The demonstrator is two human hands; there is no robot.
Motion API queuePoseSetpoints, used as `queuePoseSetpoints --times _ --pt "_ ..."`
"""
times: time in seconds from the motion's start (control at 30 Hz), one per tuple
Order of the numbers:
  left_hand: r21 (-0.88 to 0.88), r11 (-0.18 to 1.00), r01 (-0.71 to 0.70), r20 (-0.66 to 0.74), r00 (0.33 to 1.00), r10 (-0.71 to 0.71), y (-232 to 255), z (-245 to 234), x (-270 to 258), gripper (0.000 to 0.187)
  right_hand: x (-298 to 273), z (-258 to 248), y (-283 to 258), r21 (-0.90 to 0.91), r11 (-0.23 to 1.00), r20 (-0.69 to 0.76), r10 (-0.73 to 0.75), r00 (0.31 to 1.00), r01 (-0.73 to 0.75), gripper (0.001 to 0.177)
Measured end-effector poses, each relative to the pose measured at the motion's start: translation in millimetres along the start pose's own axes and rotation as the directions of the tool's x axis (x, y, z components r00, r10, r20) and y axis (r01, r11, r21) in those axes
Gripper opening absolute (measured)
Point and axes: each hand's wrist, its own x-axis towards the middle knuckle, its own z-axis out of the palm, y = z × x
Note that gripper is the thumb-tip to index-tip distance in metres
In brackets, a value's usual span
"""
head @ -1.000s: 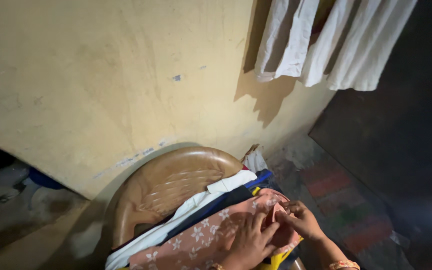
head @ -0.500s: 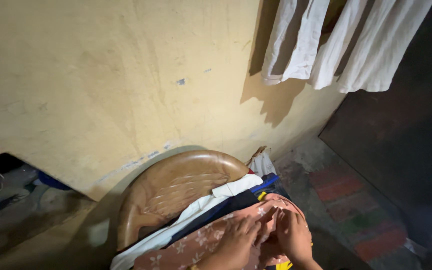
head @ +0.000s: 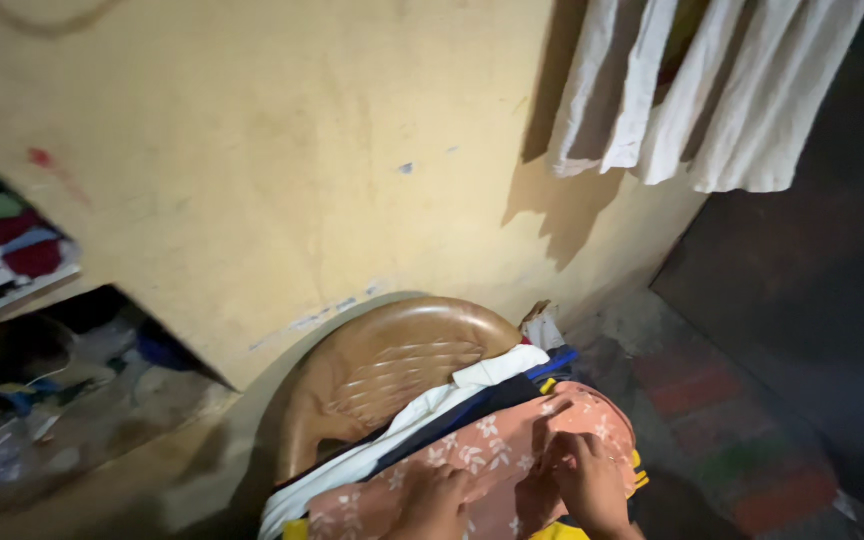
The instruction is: The person folds a pink floral top and a yellow and black polo shirt on a plastic chair, then places the folded items on a nearby shelf. The person also picks up a pair of black shorts with yellow stripes and begins to fold them.
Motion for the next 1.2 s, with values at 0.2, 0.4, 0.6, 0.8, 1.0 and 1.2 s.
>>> queuePoseSetpoints --times 0.2,0.4,0.6,0.8,1.0,1.2 --pt "0.070 0.989 0.132 -0.244 0.963 -0.111 -40 2 -42 0.041 4 12 -16 -0.103 0.994 0.052 -0.023 0.998 0.028 0.038" --pt "0.217 0.797 0.563 0.068 0.806 -0.588 -43 -68 -76 0.069 -26 16 -62 0.014 0.990 -0.044 -0.137 0.990 0.138 0.048" --pt "0.127 0.640 0.757 -0.039 0.649 -0.760 -111 -55 -109 0.058 -61 31 -112 0.049 0.994 0.281 -0.109 0.953 0.099 0.045" --pt "-0.018 0.674 0.738 -0.121 0.668 -0.734 -176 -18 -117 0.063 -94 52 -153 0.125 0.966 0.230 -0.249 0.941 0.226 0.042" --pt "-0.243 0.573 0.783 0.015 0.594 -0.805 -176 -31 -118 0.045 -120 80 -188 -0.014 0.940 0.382 -0.310 0.871 0.340 0.039" --pt "-0.543 0.696 0.470 -0.217 0.722 -0.657 -159 -35 -108 0.038 -136 111 -216 0.247 0.946 0.304 -0.281 0.910 0.209 0.062"
